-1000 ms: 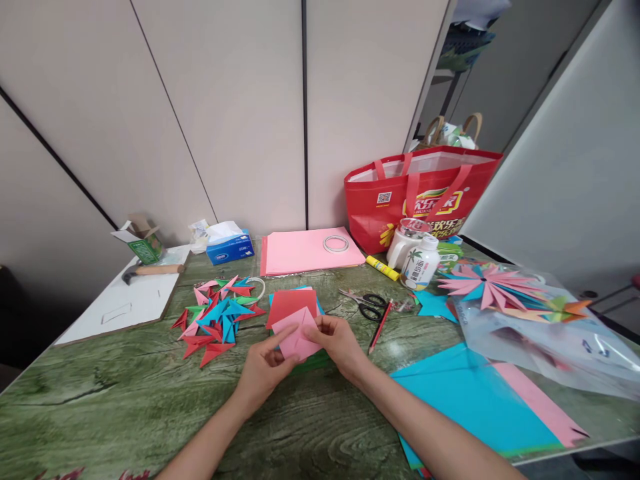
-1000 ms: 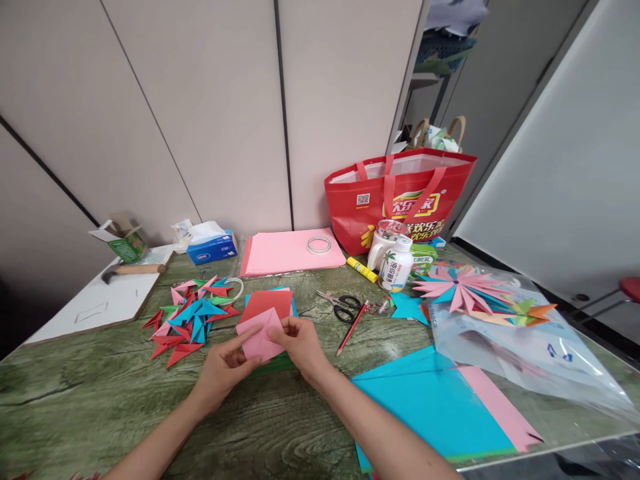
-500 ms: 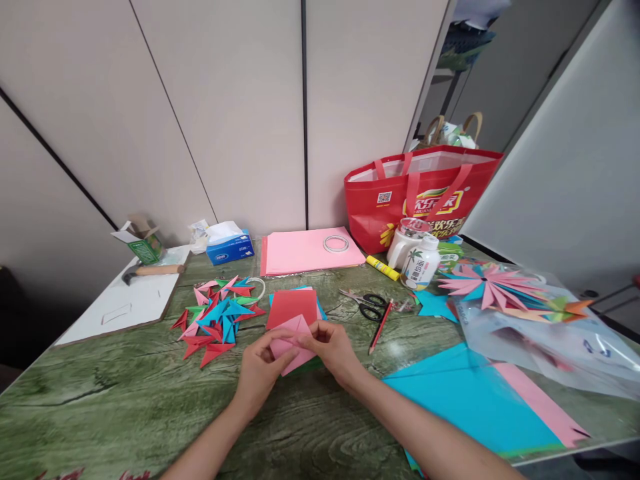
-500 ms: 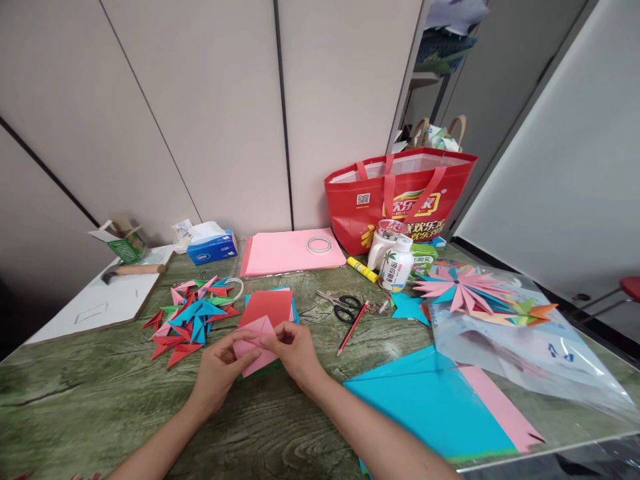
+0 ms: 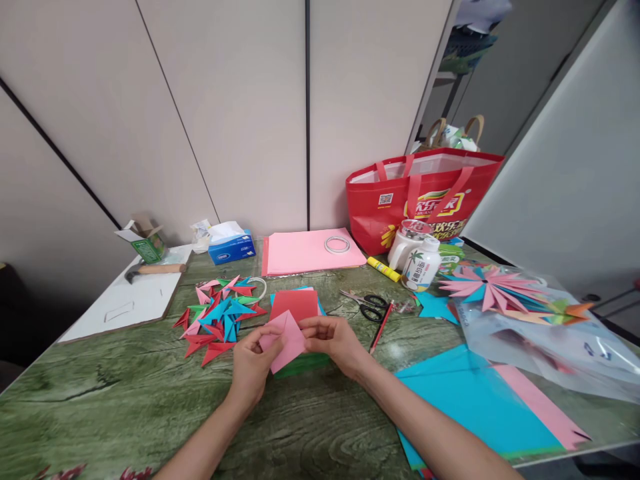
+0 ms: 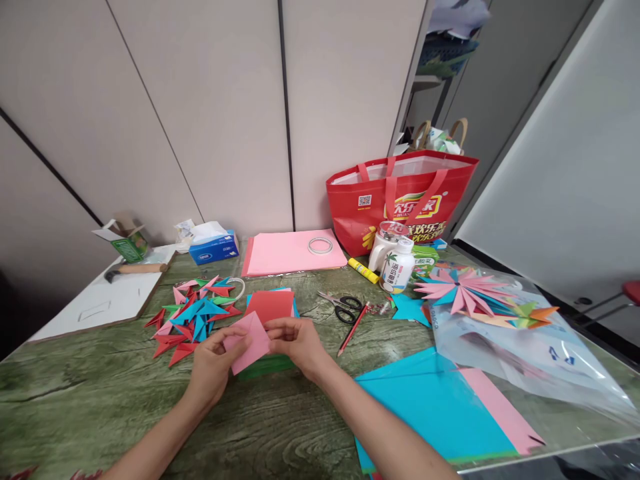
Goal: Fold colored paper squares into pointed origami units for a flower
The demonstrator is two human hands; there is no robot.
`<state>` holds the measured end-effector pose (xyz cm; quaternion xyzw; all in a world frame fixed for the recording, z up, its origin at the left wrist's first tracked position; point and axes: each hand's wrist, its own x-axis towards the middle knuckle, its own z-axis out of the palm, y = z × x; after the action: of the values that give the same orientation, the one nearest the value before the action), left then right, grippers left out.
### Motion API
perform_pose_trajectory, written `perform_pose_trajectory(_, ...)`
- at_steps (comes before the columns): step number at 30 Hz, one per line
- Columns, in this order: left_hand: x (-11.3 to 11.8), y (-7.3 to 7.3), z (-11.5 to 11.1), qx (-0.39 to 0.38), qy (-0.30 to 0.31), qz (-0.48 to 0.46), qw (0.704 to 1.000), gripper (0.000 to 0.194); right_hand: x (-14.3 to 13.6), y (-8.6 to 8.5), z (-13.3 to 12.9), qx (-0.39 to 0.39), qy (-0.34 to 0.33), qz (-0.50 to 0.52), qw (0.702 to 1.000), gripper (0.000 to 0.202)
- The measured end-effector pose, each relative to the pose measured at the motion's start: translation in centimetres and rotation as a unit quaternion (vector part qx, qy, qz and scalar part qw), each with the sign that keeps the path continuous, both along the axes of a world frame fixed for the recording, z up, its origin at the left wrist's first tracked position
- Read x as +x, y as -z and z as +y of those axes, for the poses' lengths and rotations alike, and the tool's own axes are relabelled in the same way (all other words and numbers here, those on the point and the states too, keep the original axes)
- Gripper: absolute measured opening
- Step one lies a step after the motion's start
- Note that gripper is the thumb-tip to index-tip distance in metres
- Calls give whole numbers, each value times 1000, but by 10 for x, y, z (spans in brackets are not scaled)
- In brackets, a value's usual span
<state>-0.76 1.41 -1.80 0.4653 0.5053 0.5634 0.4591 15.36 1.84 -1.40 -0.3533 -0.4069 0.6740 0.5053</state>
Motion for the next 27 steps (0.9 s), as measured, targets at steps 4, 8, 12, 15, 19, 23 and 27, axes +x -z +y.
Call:
perform_pose_trajectory(4,-2,0,1,-5,-1,-19,1000,21,1,-1,0,0,-18,29,999,32)
perform_pose_trajectory(8,-6,-1,3,12,-16,2,1000,17,2,-6,1,-4,-17,26,1000,30)
perform_pose_trajectory(12,-6,-2,0,18,27,59,998,15,-1,-5,1,13,5,-47,999,21)
perform_pose_trajectory(15,-3,-4,-4,26,62,113,991,12,-4,0,1,56,30,-101,993,18)
perform_pose_trajectory(19,-1,-6,-6,35,83,155,984,7,-8,6,0,118,71,-186,973,19)
perform_pose_trajectory(23,-1,-8,-7,34,100,161,981,5,-12,5,-3,166,106,-243,950,24)
perform_pose_trajectory(27,2,-9,-9,33,130,162,978,4,-16,3,-10,180,133,-275,935,24)
